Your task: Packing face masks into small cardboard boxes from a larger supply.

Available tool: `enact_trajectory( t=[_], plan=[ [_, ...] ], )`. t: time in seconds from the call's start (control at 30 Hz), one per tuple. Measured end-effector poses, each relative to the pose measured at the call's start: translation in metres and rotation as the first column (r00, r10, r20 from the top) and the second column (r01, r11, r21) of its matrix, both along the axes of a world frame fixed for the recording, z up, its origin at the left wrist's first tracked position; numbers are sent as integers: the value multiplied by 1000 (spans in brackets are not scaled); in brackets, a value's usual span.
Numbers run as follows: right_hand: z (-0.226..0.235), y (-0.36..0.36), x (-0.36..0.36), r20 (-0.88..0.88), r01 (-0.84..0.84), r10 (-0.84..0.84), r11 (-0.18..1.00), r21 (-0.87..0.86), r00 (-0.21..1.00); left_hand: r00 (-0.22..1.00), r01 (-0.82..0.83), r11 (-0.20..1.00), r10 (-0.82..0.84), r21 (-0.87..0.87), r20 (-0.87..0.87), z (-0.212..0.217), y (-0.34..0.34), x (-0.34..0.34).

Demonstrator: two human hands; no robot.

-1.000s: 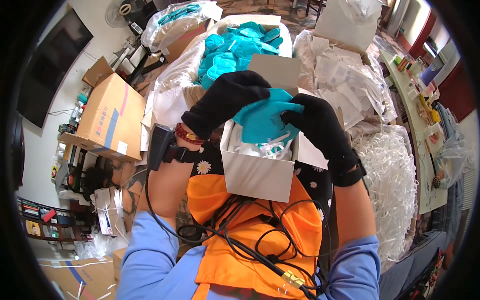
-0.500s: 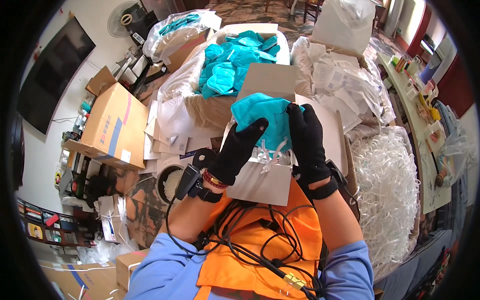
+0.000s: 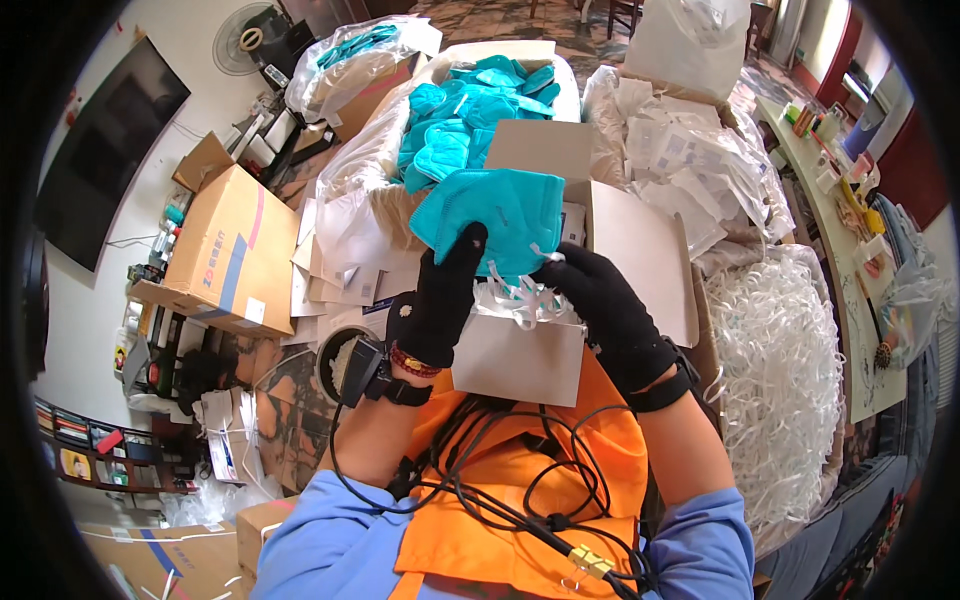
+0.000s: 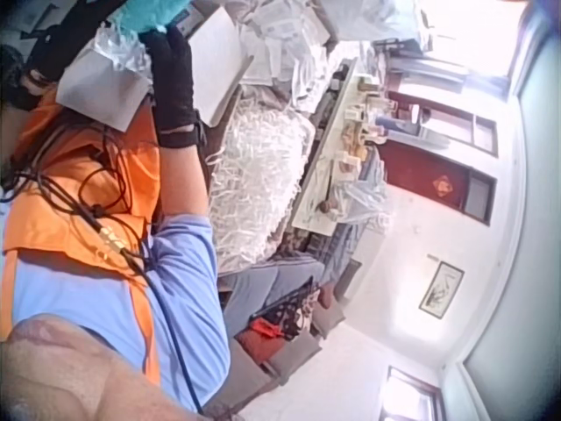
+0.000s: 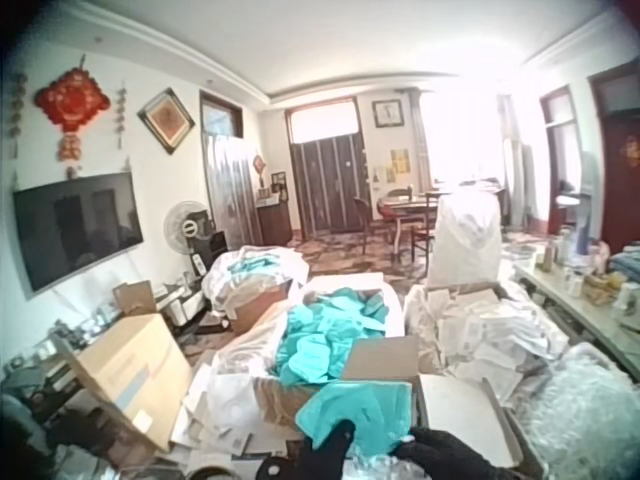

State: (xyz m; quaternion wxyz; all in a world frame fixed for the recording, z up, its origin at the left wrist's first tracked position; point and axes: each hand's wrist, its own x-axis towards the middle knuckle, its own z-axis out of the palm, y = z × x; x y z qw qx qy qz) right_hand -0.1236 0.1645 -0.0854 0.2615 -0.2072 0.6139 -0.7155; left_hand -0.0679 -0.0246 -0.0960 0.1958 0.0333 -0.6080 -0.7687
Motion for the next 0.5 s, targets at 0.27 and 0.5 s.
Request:
enact_trajectory(
  t=[0.27,0.5],
  plan=[
    [-8,-1,-4,-85,81,-62,966,245,994,990,89,996,-87,-6,113,1,8,5],
    [7,-1,-3,-179,136,-121,988,73,976,996,74,991,-68,-113,54,-8,13,11]
  ],
)
